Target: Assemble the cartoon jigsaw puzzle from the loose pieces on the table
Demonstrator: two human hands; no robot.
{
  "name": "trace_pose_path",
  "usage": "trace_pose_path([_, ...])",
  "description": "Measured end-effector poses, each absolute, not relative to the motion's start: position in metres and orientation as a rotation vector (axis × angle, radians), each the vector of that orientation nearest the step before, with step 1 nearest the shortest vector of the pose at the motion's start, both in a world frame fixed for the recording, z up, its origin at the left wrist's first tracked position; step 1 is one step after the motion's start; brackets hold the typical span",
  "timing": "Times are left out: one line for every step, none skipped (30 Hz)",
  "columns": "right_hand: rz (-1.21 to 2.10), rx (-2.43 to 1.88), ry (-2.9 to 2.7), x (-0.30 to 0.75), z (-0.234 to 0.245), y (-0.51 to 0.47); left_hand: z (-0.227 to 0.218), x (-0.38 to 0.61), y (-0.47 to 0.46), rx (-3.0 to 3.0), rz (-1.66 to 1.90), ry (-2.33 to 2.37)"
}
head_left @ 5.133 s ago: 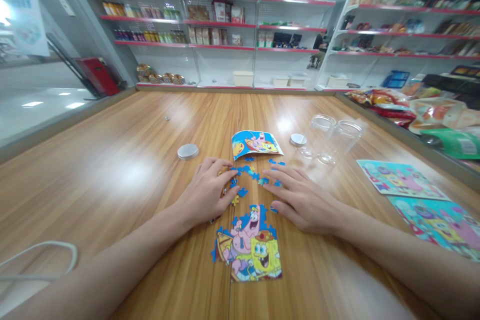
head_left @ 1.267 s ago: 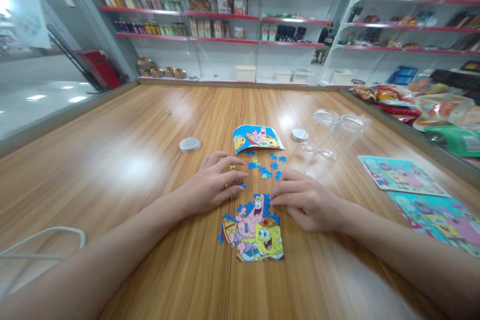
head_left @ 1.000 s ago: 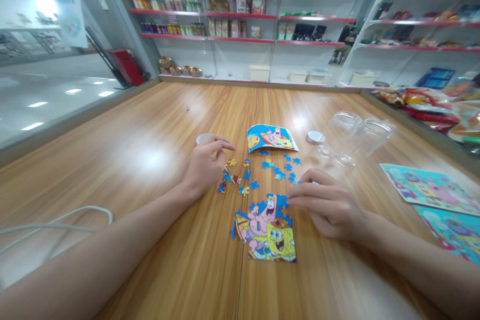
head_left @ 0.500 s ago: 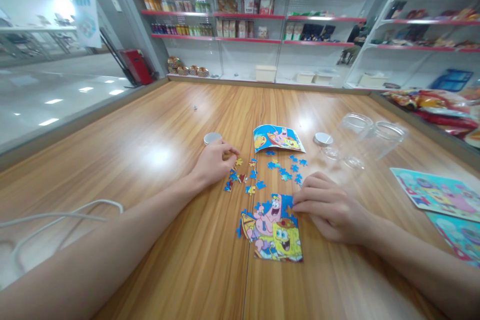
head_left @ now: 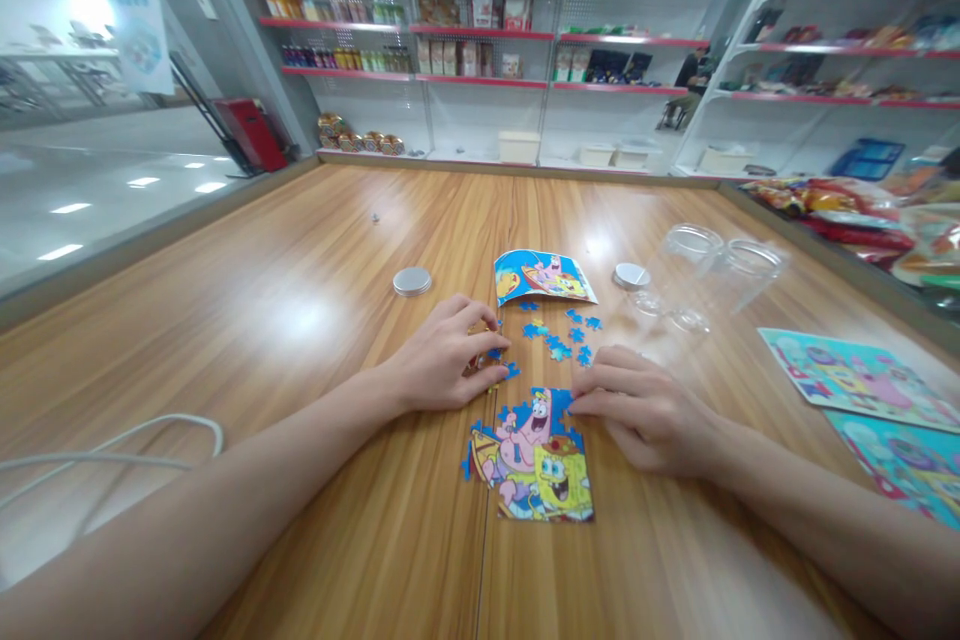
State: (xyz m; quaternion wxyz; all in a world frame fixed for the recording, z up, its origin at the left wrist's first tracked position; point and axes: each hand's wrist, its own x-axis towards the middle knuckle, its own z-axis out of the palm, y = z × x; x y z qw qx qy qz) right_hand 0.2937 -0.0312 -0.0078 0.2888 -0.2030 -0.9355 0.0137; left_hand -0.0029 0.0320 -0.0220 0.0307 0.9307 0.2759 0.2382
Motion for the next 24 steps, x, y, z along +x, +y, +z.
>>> trace_pose_path([0.03,-0.548,-2.471,0.2935,-0.0076,-0.0315,-0.022,-0.0026,0.0317,2.867,0.725,0.85])
trace_pose_path([0.02,-0.566,-2.436,0.2936,-0.0076,-0.0317,-0.0218,-0.0021,0.0312,2.866,0.715,0.848])
trace_pose_path([0.007,-0.587,-2.4,0.294,-0.008,-0.0318,-0.0214,-0.0015,0.0305,2.867,0.707,0.843])
trace_pose_path([-0.007,-0.614,-2.367,0.2947,-0.0088,-0.0316,-0.0209,-0.0007,0.0295,2.87,0.69,0.835])
trace_pose_path([-0.016,-0.647,-2.341,0.2957,-0.01,-0.031,-0.0204,0.0001,0.0283,2.879,0.66,0.82])
trace_pose_path([-0.019,-0.682,-2.327,0.2968,-0.0115,-0.0301,-0.0201,0.001,0.0271,2.891,0.618,0.799])
trace_pose_path([-0.016,-0.72,-2.321,0.2979,-0.013,-0.0289,-0.0199,0.0018,0.0259,2.907,0.567,0.775])
trace_pose_path([-0.009,-0.754,-2.322,0.2987,-0.0144,-0.0277,-0.0198,0.0027,0.0249,2.92,0.511,0.754])
trace_pose_path([-0.002,-0.776,-2.331,0.2991,-0.0155,-0.0266,-0.0198,0.0035,0.024,2.929,0.459,0.736])
trace_pose_path([0.004,-0.791,-2.346,0.2991,-0.0161,-0.0258,-0.0199,0.0041,0.0233,2.932,0.418,0.726])
trace_pose_path([0.006,-0.798,-2.369,0.2986,-0.0163,-0.0256,-0.0199,0.0046,0.0229,2.928,0.397,0.724])
trace_pose_path([0.008,-0.799,-2.396,0.2977,-0.016,-0.0257,-0.0198,0.0049,0.0227,2.92,0.393,0.724])
trace_pose_path([0.01,-0.798,-2.427,0.2966,-0.0155,-0.0263,-0.0197,0.005,0.0226,2.909,0.406,0.717])
trace_pose_path([0.017,-0.8,-2.462,0.2953,-0.0148,-0.0271,-0.0194,0.0049,0.0228,2.897,0.432,0.706])
trace_pose_path([0.028,-0.808,-2.495,0.2942,-0.0142,-0.028,-0.0192,0.0046,0.023,2.885,0.464,0.689])
trace_pose_path([0.043,-0.825,-2.522,0.2933,-0.0138,-0.0287,-0.0189,0.0041,0.0234,2.874,0.498,0.668])
trace_pose_path([0.059,-0.846,-2.541,0.2927,-0.0135,-0.0292,-0.0188,0.0035,0.0238,2.865,0.527,0.646])
trace_pose_path([0.072,-0.869,-2.549,0.2925,-0.0134,-0.0295,-0.0187,0.0029,0.0243,2.858,0.551,0.626])
trace_pose_path([0.08,-0.889,-2.547,0.2927,-0.0135,-0.0295,-0.0188,0.0023,0.0249,2.854,0.565,0.61])
trace_pose_path([0.078,-0.902,-2.538,0.2931,-0.0137,-0.0293,-0.0189,0.0018,0.0253,2.853,0.572,0.593])
trace_pose_path([0.067,-0.91,-2.526,0.2935,-0.0139,-0.029,-0.0191,0.0015,0.0258,2.854,0.572,0.575])
trace_pose_path([0.047,-0.922,-2.514,0.2939,-0.0141,-0.0287,-0.0193,0.0013,0.026,2.857,0.573,0.558])
trace_pose_path([0.026,-0.943,-2.509,0.2942,-0.0142,-0.0285,-0.0194,0.0014,0.0261,2.861,0.571,0.544])
trace_pose_path([0.007,-0.973,-2.512,0.2943,-0.0144,-0.0284,-0.0195,0.0018,0.0259,2.868,0.57,0.534])
